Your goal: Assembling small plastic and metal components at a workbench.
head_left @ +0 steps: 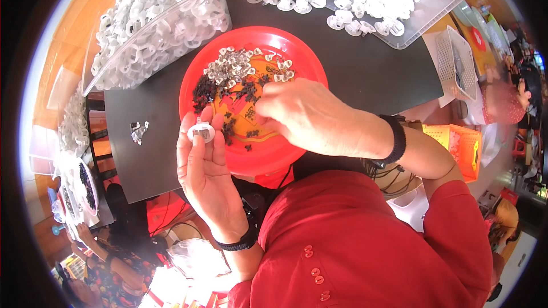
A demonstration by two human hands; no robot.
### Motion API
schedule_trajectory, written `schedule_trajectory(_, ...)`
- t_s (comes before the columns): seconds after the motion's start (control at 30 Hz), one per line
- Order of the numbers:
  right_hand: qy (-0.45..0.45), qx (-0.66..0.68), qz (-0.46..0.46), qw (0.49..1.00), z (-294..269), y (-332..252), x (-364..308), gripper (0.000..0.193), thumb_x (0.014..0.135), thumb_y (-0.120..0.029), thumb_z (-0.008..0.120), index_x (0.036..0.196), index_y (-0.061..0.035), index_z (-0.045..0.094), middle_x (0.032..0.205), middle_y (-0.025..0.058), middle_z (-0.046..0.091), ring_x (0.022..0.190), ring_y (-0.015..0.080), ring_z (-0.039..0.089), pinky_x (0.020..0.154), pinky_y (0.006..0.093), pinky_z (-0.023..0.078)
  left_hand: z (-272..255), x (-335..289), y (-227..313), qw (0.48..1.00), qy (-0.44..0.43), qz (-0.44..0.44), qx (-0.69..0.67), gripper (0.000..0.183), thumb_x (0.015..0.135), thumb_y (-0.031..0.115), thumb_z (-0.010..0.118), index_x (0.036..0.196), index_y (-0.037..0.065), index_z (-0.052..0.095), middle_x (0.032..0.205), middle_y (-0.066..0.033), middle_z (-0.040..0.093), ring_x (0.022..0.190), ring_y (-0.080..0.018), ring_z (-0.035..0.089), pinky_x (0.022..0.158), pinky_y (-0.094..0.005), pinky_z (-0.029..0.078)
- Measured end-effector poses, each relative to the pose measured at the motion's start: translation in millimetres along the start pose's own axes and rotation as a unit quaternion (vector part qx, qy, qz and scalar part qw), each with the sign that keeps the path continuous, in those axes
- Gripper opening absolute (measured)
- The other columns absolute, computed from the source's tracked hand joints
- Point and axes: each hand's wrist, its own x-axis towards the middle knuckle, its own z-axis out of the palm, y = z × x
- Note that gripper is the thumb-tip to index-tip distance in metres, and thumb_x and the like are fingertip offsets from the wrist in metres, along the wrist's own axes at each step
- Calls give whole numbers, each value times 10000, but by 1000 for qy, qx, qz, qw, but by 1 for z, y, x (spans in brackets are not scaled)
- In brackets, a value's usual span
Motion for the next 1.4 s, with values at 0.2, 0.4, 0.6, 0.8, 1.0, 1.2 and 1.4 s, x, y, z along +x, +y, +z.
schedule_trajectory(0.2,-36,-100,-41,993,19,-7,5,74,746,-40,643,799,-17,596,824,100,568,749,309,598,651,428,470,-1,-2,-2,1000,15,-10,-1,367,954,42,490,1302,-67,442,1251,-234,550,1128,-283,597,941,-302,525)
schedule_trajectory(0.4,-66,-159,-112,979,22,-2,7,101,771,-96,668,763,-20,602,804,87,579,734,280,604,642,412,461,0,-4,-4,1000,-15,15,24,200,930,29,537,1114,-35,585,1126,-186,625,1001,-244,650,873,-290,531)
schedule_trajectory(0.6,44,171,60,982,-15,-16,6,151,814,-112,727,929,-22,687,757,69,674,601,95,583,546,247,460,10,-12,-11,992,-56,8,115,137,956,73,520,1054,-4,576,1065,-124,638,948,-169,646,808,-276,521)
schedule_trajectory(0.8,101,201,52,973,-17,-28,3,118,807,-92,711,866,4,674,758,135,680,662,252,665,600,322,508,18,-12,-22,993,-59,34,93,157,974,87,521,1077,-11,589,1018,-99,654,895,-151,649,795,-279,536)
schedule_trajectory(1.0,134,170,-59,975,-15,-18,5,110,804,-68,706,908,-62,669,797,67,627,731,245,636,613,333,494,17,-9,-15,993,-106,-50,12,163,976,90,518,1082,-9,592,969,-89,666,838,-138,640,763,-259,530)
schedule_trajectory(1.2,182,-3,-204,962,-18,-7,4,135,772,-110,740,899,-111,695,786,12,611,700,192,597,638,322,472,13,-8,-17,984,-140,-96,-47,177,979,139,545,1075,8,615,920,-88,674,802,-146,621,764,-259,499)
schedule_trajectory(1.4,205,-12,-137,969,-10,-16,-5,152,758,-111,759,901,-90,710,768,16,633,697,188,606,678,314,468,20,-10,-19,982,-108,-117,-101,177,982,164,545,1062,24,618,931,-79,671,818,-143,612,748,-261,491)
